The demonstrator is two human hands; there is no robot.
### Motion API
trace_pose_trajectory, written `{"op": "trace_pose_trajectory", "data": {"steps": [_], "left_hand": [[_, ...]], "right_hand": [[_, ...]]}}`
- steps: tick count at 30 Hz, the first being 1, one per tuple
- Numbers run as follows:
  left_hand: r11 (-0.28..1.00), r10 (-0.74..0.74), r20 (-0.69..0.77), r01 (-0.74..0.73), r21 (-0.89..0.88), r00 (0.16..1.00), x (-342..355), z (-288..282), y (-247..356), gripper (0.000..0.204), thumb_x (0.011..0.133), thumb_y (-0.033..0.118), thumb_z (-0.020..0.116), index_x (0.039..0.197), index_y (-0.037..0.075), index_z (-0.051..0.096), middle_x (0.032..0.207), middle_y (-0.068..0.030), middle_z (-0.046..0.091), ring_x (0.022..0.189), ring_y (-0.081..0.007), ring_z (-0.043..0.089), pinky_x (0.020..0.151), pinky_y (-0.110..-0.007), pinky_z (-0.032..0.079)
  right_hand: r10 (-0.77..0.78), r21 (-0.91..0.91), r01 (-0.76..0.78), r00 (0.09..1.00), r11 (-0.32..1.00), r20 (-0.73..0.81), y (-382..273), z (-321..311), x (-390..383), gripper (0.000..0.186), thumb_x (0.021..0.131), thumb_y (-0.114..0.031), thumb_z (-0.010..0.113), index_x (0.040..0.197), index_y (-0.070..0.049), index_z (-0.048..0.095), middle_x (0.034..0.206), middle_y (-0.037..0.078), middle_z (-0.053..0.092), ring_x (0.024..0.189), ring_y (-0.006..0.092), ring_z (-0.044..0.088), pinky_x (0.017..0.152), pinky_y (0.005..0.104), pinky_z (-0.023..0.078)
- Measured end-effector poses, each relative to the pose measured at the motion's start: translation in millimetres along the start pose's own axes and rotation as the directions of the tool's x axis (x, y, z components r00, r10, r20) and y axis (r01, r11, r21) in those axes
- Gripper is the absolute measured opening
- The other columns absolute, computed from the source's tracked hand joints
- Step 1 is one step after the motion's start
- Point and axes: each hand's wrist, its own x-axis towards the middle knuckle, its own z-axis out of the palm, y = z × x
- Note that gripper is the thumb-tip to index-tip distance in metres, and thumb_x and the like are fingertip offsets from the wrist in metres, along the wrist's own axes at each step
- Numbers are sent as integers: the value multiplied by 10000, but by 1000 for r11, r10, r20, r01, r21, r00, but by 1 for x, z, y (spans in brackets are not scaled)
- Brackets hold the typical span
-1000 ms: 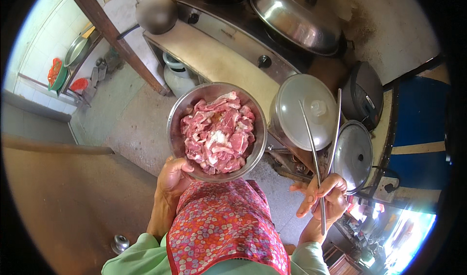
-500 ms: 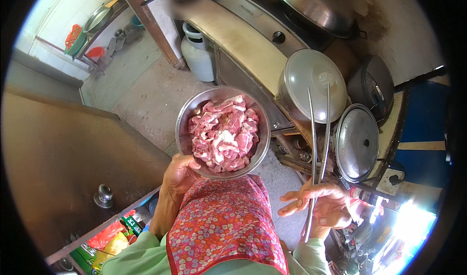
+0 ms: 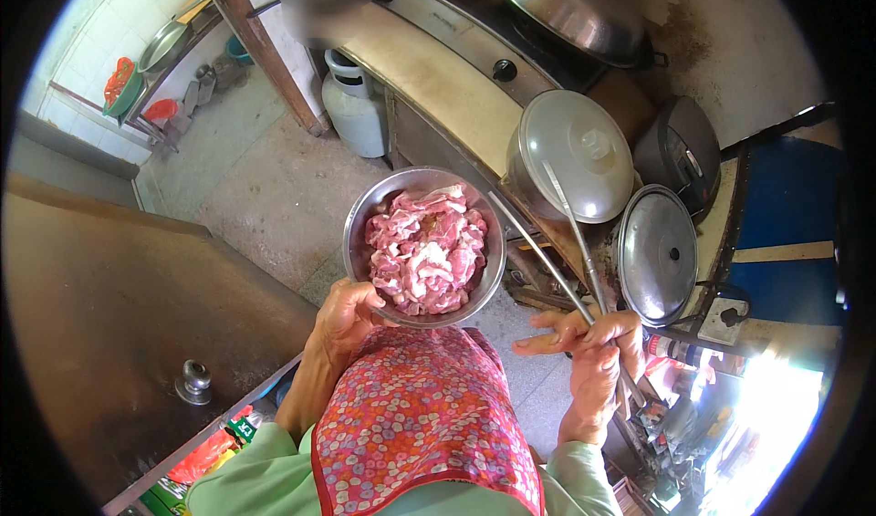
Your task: The person slices raw meat on a wooden cutting board using a cleaver. After cutting, the person transfers the meat into a metal bowl and carries it to a cooking area, where they add seasoning and stir the contents.
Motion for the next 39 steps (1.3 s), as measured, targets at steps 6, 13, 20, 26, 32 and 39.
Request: {"op": "trace_pose_trajectory", "data": {"steps": [6,13,20,26,32,39], "left_hand": [[998,13,14,-14,56,1000,6,-11,4,249,680,21,513,893,-87,585,833,-148,631,675,-256,626,607,-380,551],[995,-54,107,44,94,993,8,-22,10,270,689,9,455,899,-131,553,944,-196,612,827,-329,619,789,-499,495],[995,5,64,-11,96,998,9,-12,8,218,675,20,516,838,-102,594,797,-153,631,657,-263,633,602,-396,551],[990,-30,36,25,136,999,3,-4,11,212,667,3,513,839,-87,596,791,-149,625,650,-254,621,622,-401,549],[997,-73,41,74,-19,996,7,-5,-1,185,684,11,512,807,-88,607,813,-166,635,663,-277,637,604,-411,555],[998,61,71,-62,9,996,17,-17,-4,192,685,-5,497,809,-111,599,813,-172,632,628,-282,635,576,-398,561]], "right_hand": [[262,-209,-219,943,953,207,26,9,-4,497,940,-367,402,1167,69,471,831,197,621,802,271,643,833,383,470],[-85,-580,99,995,808,52,38,-9,6,329,887,-245,567,1071,24,613,941,159,594,706,176,622,651,285,500],[-116,-795,308,950,523,291,28,4,5,206,724,-28,696,914,35,646,866,133,643,714,230,643,619,296,524],[-186,-695,368,927,618,325,63,8,36,126,751,-31,678,847,34,629,869,130,644,736,250,645,606,303,525],[-282,-688,538,842,488,459,86,8,35,222,749,-9,677,958,23,609,937,136,636,767,277,646,622,328,531],[-208,-683,487,867,544,453,59,-6,12,200,756,-3,660,949,24,620,875,149,655,736,270,661,596,309,534]]}}
